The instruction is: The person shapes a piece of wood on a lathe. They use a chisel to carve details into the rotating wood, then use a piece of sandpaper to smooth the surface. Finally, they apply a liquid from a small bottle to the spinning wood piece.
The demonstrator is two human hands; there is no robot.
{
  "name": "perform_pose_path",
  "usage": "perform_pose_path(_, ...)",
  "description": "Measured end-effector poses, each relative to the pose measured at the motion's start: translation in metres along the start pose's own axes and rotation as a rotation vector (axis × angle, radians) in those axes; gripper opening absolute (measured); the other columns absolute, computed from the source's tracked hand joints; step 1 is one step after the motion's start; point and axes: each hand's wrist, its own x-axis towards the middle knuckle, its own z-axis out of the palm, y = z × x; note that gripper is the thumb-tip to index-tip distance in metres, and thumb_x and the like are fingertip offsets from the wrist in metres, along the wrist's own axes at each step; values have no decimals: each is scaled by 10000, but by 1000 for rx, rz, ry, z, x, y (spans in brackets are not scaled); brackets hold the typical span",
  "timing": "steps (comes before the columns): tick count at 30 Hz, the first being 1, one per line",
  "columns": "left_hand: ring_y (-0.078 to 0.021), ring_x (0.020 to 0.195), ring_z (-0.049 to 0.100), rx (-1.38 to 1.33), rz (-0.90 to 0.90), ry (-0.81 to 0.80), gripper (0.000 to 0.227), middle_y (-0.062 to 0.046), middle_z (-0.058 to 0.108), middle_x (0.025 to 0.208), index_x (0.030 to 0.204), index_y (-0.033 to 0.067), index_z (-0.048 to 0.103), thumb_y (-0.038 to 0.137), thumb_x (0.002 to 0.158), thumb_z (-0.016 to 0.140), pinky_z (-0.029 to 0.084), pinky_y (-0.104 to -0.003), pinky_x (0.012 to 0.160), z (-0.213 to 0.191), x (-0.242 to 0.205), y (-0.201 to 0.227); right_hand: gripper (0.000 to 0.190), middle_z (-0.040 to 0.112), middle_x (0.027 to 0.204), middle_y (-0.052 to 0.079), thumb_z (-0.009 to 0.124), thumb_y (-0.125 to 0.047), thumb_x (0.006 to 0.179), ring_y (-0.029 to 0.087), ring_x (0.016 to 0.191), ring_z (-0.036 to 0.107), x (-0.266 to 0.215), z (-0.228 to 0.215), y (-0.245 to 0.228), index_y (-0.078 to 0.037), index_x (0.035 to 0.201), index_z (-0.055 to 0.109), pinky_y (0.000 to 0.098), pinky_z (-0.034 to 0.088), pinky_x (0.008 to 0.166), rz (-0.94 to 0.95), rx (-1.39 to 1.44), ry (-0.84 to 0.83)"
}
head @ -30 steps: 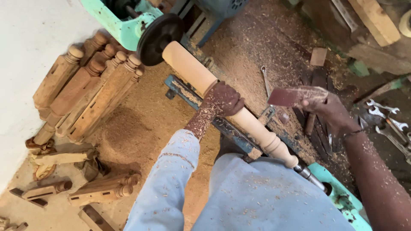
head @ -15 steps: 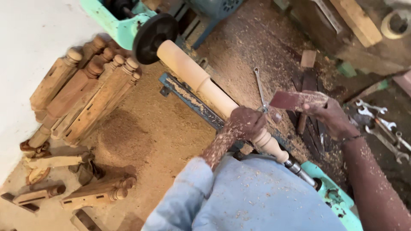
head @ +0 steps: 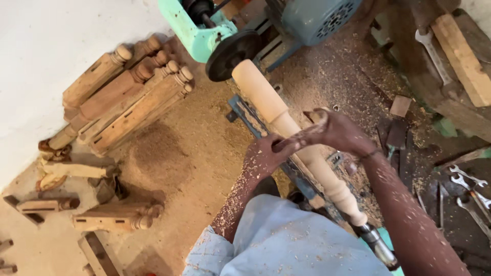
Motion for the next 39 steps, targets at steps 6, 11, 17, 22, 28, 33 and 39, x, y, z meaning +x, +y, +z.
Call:
perform_pose_path(6, -258, 666, 688, 33, -150, -93, 556, -172, 706, 739, 939, 23, 730, 577, 912, 698, 539, -450, 655, -54, 42, -45, 908, 753, 1072, 152, 938, -446, 604, 291, 979, 734, 81, 23, -41, -45, 1346, 604, 400, 586, 864, -114, -95, 51)
perform_pose_path(11, -123, 517, 668, -351, -215, -183, 414, -73, 716, 672, 937, 25, 732, 436, 921, 681, 549, -300, 473, -82, 67, -78, 714, 746, 931, 143, 927, -506, 647, 266, 869, 719, 127, 52, -52, -1, 1102, 706, 420, 579, 797, -14, -123, -5)
perform_pose_path(17, -128, 457, 660, -320, -259, -212, 446, -67, 678, 602, 920, -4, 740, 440, 933, 696, 546, -304, 441, -90, 72, -105, 479, 720, 727, 87, 927, -442, 639, 188, 660, 688, 151, 74, -50, -36, 810, 736, 367, 555, 648, -48, -161, 39)
perform_pose_path(22, -132, 445, 642, -437, -181, -196, 446, -80, 653, 570, 953, 18, 767, 451, 950, 659, 534, -304, 437, -89, 77, -110, 483, 729, 706, 139, 894, -479, 731, 177, 628, 615, 171, 69, -44, -11, 777, 784, 398, 520, 605, -9, -168, -126)
perform_pose_path(28, -131, 457, 660, -372, -242, -153, 493, -86, 662, 569, 874, -38, 739, 445, 959, 687, 541, -301, 454, -93, 78, -114, 471, 721, 657, 44, 906, -518, 673, 147, 613, 632, 181, 65, -57, -92, 859, 830, 349, 513, 600, -83, -217, -179)
perform_pose_path(33, -129, 452, 643, -511, -258, -111, 407, -71, 661, 558, 972, 9, 761, 406, 917, 688, 533, -304, 438, -93, 79, -117, 640, 717, 722, 111, 972, -496, 645, 202, 634, 654, 184, 62, -79, 91, 760, 745, 401, 544, 573, 111, -214, -147)
perform_pose_path(39, -122, 441, 655, -371, -299, -116, 396, -55, 682, 564, 924, 19, 772, 401, 942, 669, 544, -298, 450, -107, 99, -125, 356, 777, 848, 53, 894, -332, 665, 216, 835, 750, 210, 64, -95, -110, 907, 756, 342, 625, 720, -19, 14, -143)
